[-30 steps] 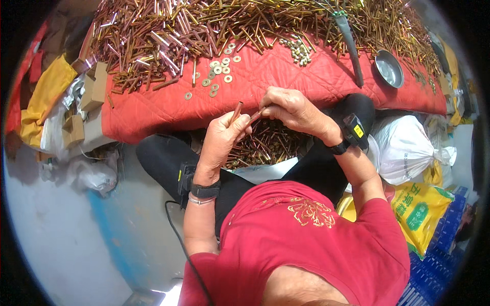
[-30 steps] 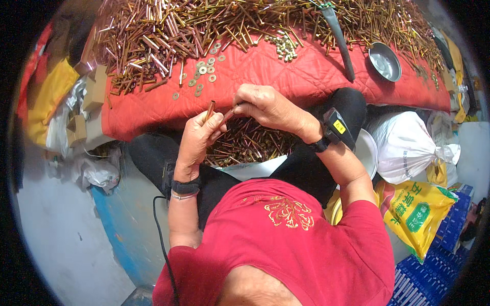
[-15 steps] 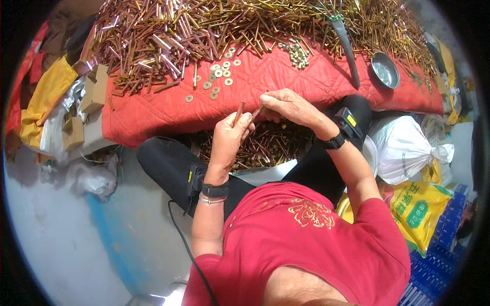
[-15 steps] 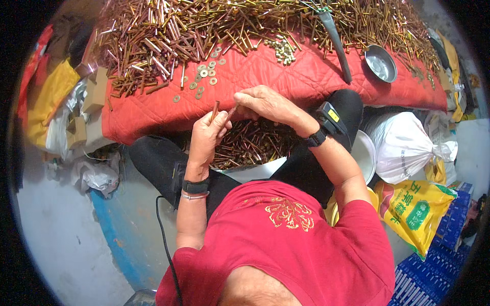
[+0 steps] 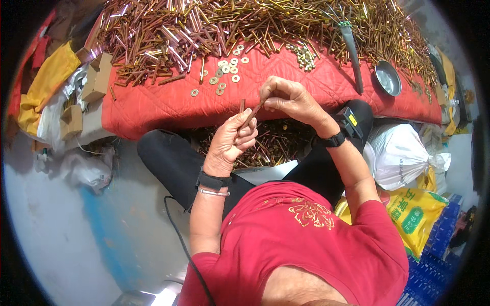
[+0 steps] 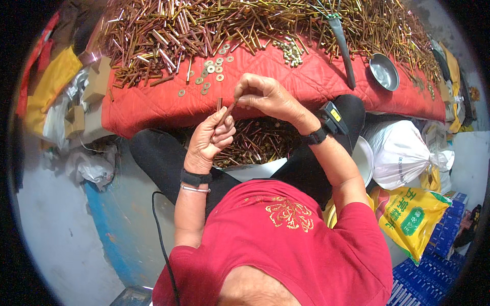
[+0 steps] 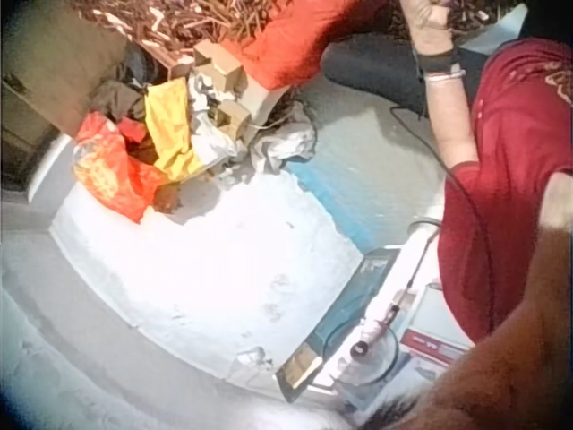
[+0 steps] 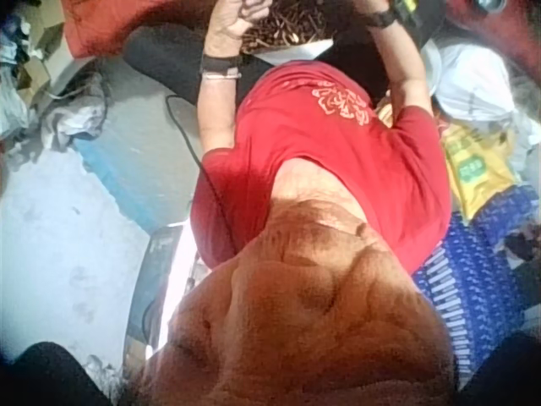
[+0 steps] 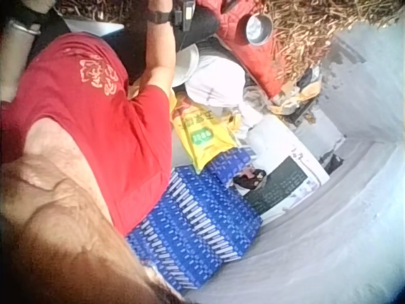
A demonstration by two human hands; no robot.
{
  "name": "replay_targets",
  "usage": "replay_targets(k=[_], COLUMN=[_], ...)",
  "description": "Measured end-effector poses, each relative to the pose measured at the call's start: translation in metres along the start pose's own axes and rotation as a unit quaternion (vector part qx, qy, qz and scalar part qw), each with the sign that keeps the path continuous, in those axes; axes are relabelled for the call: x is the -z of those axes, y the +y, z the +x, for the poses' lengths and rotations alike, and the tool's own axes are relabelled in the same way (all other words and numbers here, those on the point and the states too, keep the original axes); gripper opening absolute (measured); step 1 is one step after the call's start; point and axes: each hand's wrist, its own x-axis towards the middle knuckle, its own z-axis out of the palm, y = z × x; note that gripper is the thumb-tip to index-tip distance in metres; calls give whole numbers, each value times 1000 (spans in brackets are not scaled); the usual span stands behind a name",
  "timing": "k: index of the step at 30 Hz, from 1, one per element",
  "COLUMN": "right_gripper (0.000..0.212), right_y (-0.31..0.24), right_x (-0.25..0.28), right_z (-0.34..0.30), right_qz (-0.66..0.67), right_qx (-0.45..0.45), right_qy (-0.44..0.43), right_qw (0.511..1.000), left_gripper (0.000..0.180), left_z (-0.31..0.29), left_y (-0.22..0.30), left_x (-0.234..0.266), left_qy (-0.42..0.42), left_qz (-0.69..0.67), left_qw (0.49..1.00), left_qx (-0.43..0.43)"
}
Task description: Manually assembling small metal tubes and washers/rings onto pins on a padded workspace.
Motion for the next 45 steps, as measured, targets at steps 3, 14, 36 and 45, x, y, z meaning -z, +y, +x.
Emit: replay_targets(k=[3,14,36,45], right_gripper=[5,37,19,34], right_y=[-3,3,9,8], right_x=[-3,3,-1,-15], right_z=[1,-7,-1,8], right_qz=[-18,-149,-234,-266], right_qx=[1,-190,58,-14], right_qy=[36,-18,38,78], right_qw=[999,970,970,961], left_gripper=[29,26,27,27], left_z=[0,-4,-3,-1], left_y=[0,-2,-7,-10], left_x=[-4,-25,-13,-13], left_qy=[16,168,178,156], left_qz=[18,561,289,274], left_qw=[1000,785,933,944], left_qx=[-14,-203,-119,-99])
